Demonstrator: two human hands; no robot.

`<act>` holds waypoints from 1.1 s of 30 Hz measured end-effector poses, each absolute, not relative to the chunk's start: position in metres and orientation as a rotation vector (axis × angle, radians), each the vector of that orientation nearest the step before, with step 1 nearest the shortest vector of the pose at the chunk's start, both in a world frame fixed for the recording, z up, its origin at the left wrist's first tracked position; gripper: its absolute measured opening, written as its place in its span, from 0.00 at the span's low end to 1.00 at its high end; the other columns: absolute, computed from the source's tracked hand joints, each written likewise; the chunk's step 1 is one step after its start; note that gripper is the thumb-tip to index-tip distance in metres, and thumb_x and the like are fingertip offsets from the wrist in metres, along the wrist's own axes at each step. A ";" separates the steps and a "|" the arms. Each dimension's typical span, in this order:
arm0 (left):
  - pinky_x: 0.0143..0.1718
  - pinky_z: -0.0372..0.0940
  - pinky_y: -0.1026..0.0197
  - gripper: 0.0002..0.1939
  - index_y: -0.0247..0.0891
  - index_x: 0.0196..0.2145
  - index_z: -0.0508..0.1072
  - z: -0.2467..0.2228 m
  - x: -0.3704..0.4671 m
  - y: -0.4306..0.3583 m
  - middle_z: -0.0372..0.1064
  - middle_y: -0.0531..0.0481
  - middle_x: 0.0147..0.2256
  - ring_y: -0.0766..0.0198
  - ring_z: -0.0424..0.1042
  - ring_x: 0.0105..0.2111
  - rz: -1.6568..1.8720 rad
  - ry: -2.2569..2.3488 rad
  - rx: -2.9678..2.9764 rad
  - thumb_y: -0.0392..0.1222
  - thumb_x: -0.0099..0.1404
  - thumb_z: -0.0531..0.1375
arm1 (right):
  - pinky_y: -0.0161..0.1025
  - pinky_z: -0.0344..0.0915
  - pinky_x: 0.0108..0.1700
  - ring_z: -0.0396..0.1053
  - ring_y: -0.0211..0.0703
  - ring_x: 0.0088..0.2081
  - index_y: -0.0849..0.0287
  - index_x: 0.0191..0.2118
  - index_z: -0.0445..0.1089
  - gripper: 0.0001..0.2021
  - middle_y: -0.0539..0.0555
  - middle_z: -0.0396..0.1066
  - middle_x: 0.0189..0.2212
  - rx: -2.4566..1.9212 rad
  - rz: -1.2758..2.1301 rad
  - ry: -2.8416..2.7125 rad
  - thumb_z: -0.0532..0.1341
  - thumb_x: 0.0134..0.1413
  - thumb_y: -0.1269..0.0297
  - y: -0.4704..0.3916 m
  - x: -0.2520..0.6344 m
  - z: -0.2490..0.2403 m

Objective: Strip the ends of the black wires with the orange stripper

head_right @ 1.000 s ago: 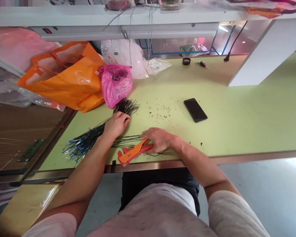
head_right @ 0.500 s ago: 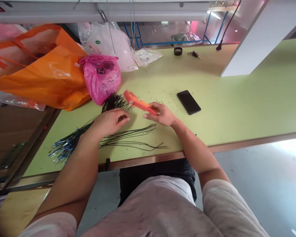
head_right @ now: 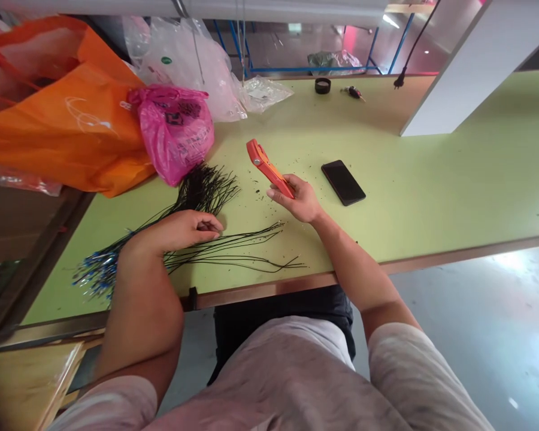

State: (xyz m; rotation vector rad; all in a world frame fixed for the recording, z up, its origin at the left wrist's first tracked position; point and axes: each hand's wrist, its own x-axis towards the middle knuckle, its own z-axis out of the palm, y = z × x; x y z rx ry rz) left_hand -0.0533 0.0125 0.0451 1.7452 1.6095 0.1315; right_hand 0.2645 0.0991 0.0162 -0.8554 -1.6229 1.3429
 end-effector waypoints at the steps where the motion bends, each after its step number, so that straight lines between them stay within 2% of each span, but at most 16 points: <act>1: 0.40 0.70 0.58 0.17 0.45 0.35 0.82 0.046 -0.054 0.012 0.84 0.51 0.36 0.54 0.80 0.37 0.107 1.633 1.754 0.57 0.54 0.63 | 0.43 0.74 0.42 0.74 0.43 0.39 0.55 0.44 0.76 0.29 0.53 0.78 0.41 -0.849 1.352 -1.619 0.75 0.51 0.35 0.099 0.264 0.016; 8: 0.31 0.61 0.56 0.07 0.47 0.29 0.81 0.044 -0.038 0.007 0.83 0.51 0.33 0.53 0.77 0.31 -0.128 1.861 2.015 0.45 0.56 0.61 | 0.44 0.75 0.44 0.75 0.43 0.41 0.56 0.47 0.75 0.32 0.55 0.79 0.44 -0.864 1.337 -1.603 0.76 0.49 0.35 0.099 0.265 0.020; 12: 0.30 0.59 0.56 0.05 0.45 0.27 0.77 0.042 -0.032 0.002 0.81 0.48 0.32 0.53 0.76 0.29 -0.147 1.878 2.178 0.40 0.58 0.61 | 0.43 0.73 0.42 0.73 0.42 0.39 0.56 0.46 0.74 0.32 0.54 0.78 0.42 -0.886 1.309 -1.628 0.74 0.51 0.32 0.099 0.264 0.021; 15: 0.32 0.62 0.56 0.05 0.45 0.29 0.76 0.041 -0.035 -0.002 0.81 0.47 0.32 0.53 0.77 0.31 -0.099 1.903 2.176 0.41 0.62 0.60 | 0.42 0.70 0.39 0.69 0.40 0.35 0.56 0.43 0.74 0.31 0.52 0.76 0.39 -0.891 1.313 -1.641 0.74 0.50 0.33 0.099 0.264 0.020; 18: 0.36 0.66 0.55 0.08 0.45 0.35 0.79 0.040 -0.038 -0.006 0.82 0.47 0.35 0.51 0.79 0.34 -0.060 1.924 2.116 0.44 0.65 0.58 | 0.41 0.67 0.37 0.67 0.39 0.33 0.56 0.42 0.74 0.29 0.50 0.73 0.36 -0.880 1.358 -1.690 0.75 0.50 0.34 0.097 0.263 0.019; 22: 0.44 0.70 0.54 0.17 0.44 0.48 0.80 0.037 -0.035 -0.009 0.83 0.44 0.46 0.49 0.81 0.43 -0.040 1.963 2.139 0.42 0.65 0.57 | 0.41 0.66 0.38 0.67 0.40 0.33 0.57 0.43 0.74 0.29 0.50 0.72 0.35 -0.850 1.460 -1.863 0.76 0.49 0.36 0.094 0.261 0.017; 24: 0.45 0.70 0.53 0.15 0.44 0.47 0.79 0.036 -0.030 -0.009 0.81 0.43 0.49 0.48 0.81 0.46 -0.064 1.964 2.184 0.41 0.66 0.56 | 0.40 0.66 0.38 0.67 0.40 0.34 0.57 0.44 0.74 0.29 0.49 0.72 0.34 -0.858 1.474 -1.958 0.76 0.49 0.37 0.092 0.261 0.017; 28: 0.40 0.68 0.53 0.09 0.42 0.40 0.76 0.036 -0.019 -0.006 0.81 0.41 0.46 0.47 0.80 0.44 -0.144 2.005 2.216 0.40 0.66 0.57 | 0.41 0.66 0.41 0.69 0.41 0.36 0.58 0.44 0.75 0.28 0.51 0.75 0.36 -0.875 1.479 -2.022 0.77 0.48 0.41 0.091 0.259 0.016; 33: 0.42 0.69 0.53 0.13 0.43 0.47 0.78 0.037 -0.001 0.008 0.83 0.42 0.45 0.47 0.81 0.43 0.020 1.942 2.154 0.43 0.70 0.56 | 0.40 0.67 0.38 0.67 0.39 0.34 0.58 0.41 0.75 0.28 0.49 0.72 0.33 -0.872 1.552 -1.874 0.77 0.49 0.39 0.095 0.258 0.011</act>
